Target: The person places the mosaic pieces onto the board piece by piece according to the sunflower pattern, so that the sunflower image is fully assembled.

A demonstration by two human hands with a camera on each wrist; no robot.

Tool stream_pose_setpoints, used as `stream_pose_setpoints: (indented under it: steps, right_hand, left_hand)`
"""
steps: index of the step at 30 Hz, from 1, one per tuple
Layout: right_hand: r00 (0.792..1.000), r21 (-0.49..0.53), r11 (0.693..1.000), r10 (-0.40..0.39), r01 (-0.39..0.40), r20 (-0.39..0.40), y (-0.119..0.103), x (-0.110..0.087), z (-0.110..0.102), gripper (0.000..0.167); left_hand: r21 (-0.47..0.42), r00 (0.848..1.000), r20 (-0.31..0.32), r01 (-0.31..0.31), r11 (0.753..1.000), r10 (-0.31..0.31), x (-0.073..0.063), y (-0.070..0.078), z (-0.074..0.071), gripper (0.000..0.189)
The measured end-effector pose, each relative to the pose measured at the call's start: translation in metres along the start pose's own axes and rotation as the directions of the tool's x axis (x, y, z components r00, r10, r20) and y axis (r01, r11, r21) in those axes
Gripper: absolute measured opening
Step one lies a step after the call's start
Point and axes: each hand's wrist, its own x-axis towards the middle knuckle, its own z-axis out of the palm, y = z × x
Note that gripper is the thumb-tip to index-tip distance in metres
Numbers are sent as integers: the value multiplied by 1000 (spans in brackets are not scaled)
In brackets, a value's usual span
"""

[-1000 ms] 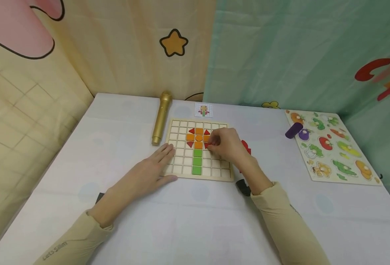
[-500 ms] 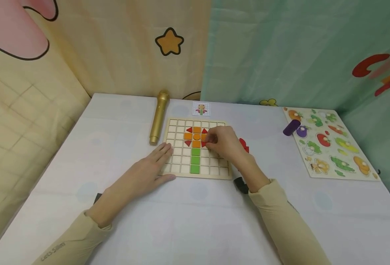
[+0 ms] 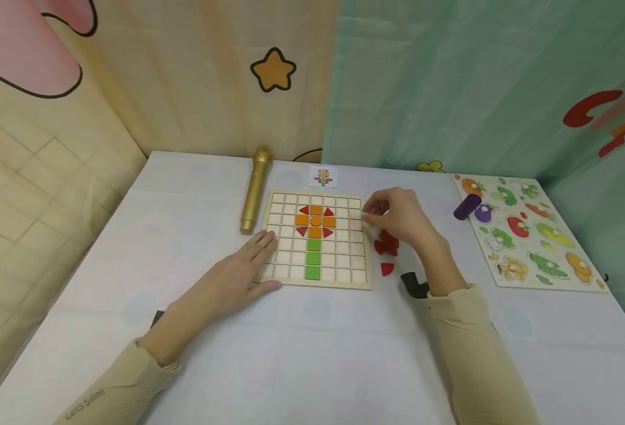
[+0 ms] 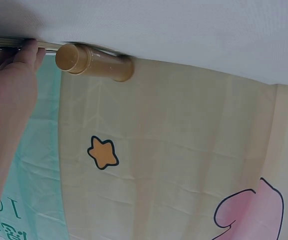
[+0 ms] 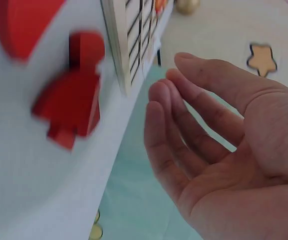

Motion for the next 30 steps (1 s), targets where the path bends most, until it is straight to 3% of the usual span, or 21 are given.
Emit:
stream_pose_setpoints:
  steps: [4, 8, 15, 23, 30]
  right_hand:
    - [999, -28, 999, 32, -31, 38, 20, -4, -19, 22]
    - [991, -31, 999, 44, -41, 124, 36, -6, -31, 28]
    - [966, 8, 997, 73, -77, 248, 47, -4, -29, 44]
    - [974, -10, 999, 43, -42, 222, 46, -1, -20, 29]
    - [975, -14, 998, 57, -56, 215, 42, 1, -15, 20]
  left_hand:
    - [4, 1000, 1, -1, 1000, 1, 0, 0, 0, 90]
    - [0, 1000, 2, -1, 1000, 1, 0, 1, 0, 90]
    - [3, 1000, 7, 6, 1000, -6, 0, 1, 0, 90]
    - [11, 1000, 4, -1, 1000, 1, -1, 2, 0, 90]
    - [17, 1000, 0, -7, 1000, 7, -1, 2, -1, 90]
